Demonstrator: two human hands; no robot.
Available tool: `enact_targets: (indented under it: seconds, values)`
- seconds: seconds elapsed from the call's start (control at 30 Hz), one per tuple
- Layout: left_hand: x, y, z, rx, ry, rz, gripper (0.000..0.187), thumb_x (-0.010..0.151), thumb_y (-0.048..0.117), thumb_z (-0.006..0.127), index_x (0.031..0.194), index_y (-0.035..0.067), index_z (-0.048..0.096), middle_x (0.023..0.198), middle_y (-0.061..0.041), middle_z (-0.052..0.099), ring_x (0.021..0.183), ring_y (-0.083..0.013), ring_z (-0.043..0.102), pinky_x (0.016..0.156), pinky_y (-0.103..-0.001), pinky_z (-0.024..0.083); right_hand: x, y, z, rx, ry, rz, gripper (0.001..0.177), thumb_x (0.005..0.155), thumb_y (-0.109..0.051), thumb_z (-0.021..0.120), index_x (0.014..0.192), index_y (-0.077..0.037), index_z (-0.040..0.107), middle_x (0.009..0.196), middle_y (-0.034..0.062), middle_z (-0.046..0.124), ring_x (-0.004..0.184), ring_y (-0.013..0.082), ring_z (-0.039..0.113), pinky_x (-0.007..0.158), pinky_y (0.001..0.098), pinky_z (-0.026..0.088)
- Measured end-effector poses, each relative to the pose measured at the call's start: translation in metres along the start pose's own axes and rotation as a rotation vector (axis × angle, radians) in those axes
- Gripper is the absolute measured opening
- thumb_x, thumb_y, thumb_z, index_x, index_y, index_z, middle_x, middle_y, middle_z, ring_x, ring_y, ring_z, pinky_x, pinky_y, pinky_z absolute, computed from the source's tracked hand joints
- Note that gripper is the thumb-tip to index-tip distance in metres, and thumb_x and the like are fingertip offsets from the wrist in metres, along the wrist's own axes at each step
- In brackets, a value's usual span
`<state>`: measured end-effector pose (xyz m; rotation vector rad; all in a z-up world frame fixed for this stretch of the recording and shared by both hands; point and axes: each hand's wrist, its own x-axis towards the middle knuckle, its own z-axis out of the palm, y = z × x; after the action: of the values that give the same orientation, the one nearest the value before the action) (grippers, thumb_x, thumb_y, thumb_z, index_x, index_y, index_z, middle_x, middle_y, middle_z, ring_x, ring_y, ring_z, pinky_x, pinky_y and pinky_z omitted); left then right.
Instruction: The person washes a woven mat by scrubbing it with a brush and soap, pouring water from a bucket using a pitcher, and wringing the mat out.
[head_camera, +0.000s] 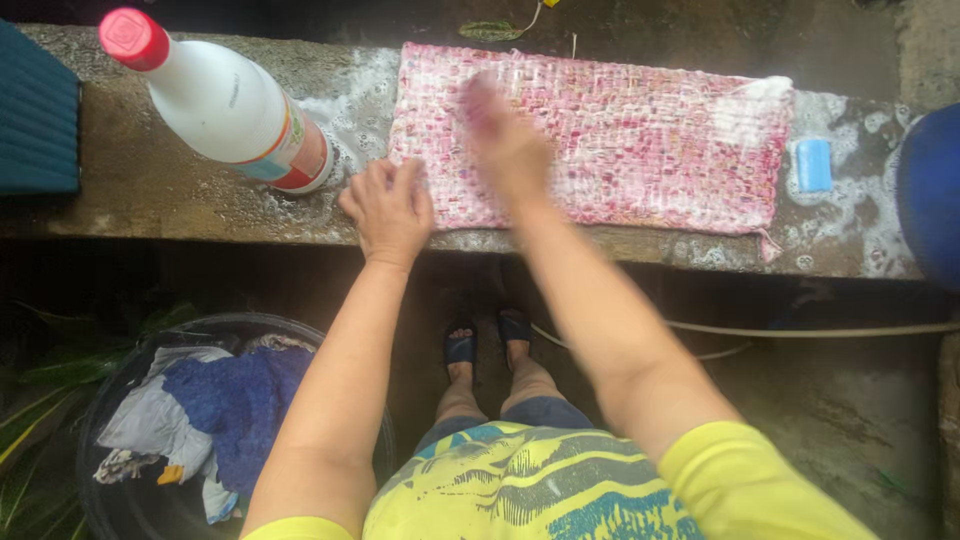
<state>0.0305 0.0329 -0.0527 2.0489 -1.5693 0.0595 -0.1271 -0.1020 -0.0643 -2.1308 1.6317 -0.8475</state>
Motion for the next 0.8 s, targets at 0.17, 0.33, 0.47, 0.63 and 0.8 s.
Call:
enact_targets:
  seconds: [0.17, 0.33, 0.47, 0.63, 0.8]
  values:
    - [-0.004, -0.006, -0.006, -0.023, -0.003, 0.049, 0.033, 0.089, 0.023, 0.068, 0.122, 0.023, 0.068, 0.116, -0.007, 0.054, 0.115, -0.0309, 0.048, 0.102, -0.054, 0.032, -0.018, 0.030, -0.120, 0.305, -0.105, 0.206, 0.050, 0.093, -0.024, 0.073, 0.141, -0.017, 0.061, 0.135, 0.0077, 0.069, 0.123, 0.0229, 0.067, 0.106, 0.0332, 0.050]
    - [0.001, 0.001, 0.003, 0.010, 0.008, -0.015, 0.030, 0.089, 0.022, 0.068, 0.119, 0.024, 0.067, 0.113, -0.007, 0.053, 0.116, -0.0305, 0.047, 0.100, -0.054, 0.032, -0.027, 0.100, -0.247, 0.322, 0.305, 0.644, 0.030, 0.097, -0.013, 0.063, 0.127, -0.009, 0.060, 0.114, 0.0038, 0.073, 0.097, 0.0156, 0.073, 0.086, 0.0314, 0.063]
    - [0.001, -0.003, 0.005, -0.007, 0.007, 0.007, 0.029, 0.092, 0.020, 0.068, 0.121, 0.023, 0.066, 0.115, -0.007, 0.054, 0.116, -0.0308, 0.047, 0.099, -0.053, 0.032, -0.024, 0.032, -0.119, -0.047, 0.116, 0.326, 0.035, 0.099, -0.028, 0.063, 0.133, -0.018, 0.061, 0.121, 0.0036, 0.073, 0.108, 0.0187, 0.070, 0.095, 0.0360, 0.057]
    - [-0.003, -0.010, 0.000, -0.025, -0.072, 0.015, 0.029, 0.095, 0.017, 0.067, 0.124, 0.022, 0.066, 0.117, -0.007, 0.054, 0.115, -0.0314, 0.047, 0.098, -0.051, 0.032, -0.066, -0.052, -0.079, 0.084, -0.427, 0.263, 0.049, 0.100, -0.043, 0.061, 0.148, -0.035, 0.056, 0.135, 0.0012, 0.069, 0.124, 0.0225, 0.066, 0.109, 0.0382, 0.051]
    - [0.000, -0.005, 0.002, 0.001, -0.034, 0.036, 0.029, 0.093, 0.016, 0.066, 0.121, 0.023, 0.066, 0.114, -0.006, 0.053, 0.112, -0.0312, 0.047, 0.100, -0.052, 0.033, -0.052, 0.106, -0.238, 0.285, 0.213, 0.384, 0.043, 0.102, -0.015, 0.064, 0.143, -0.007, 0.055, 0.143, 0.0102, 0.064, 0.132, 0.0186, 0.063, 0.113, 0.0313, 0.048]
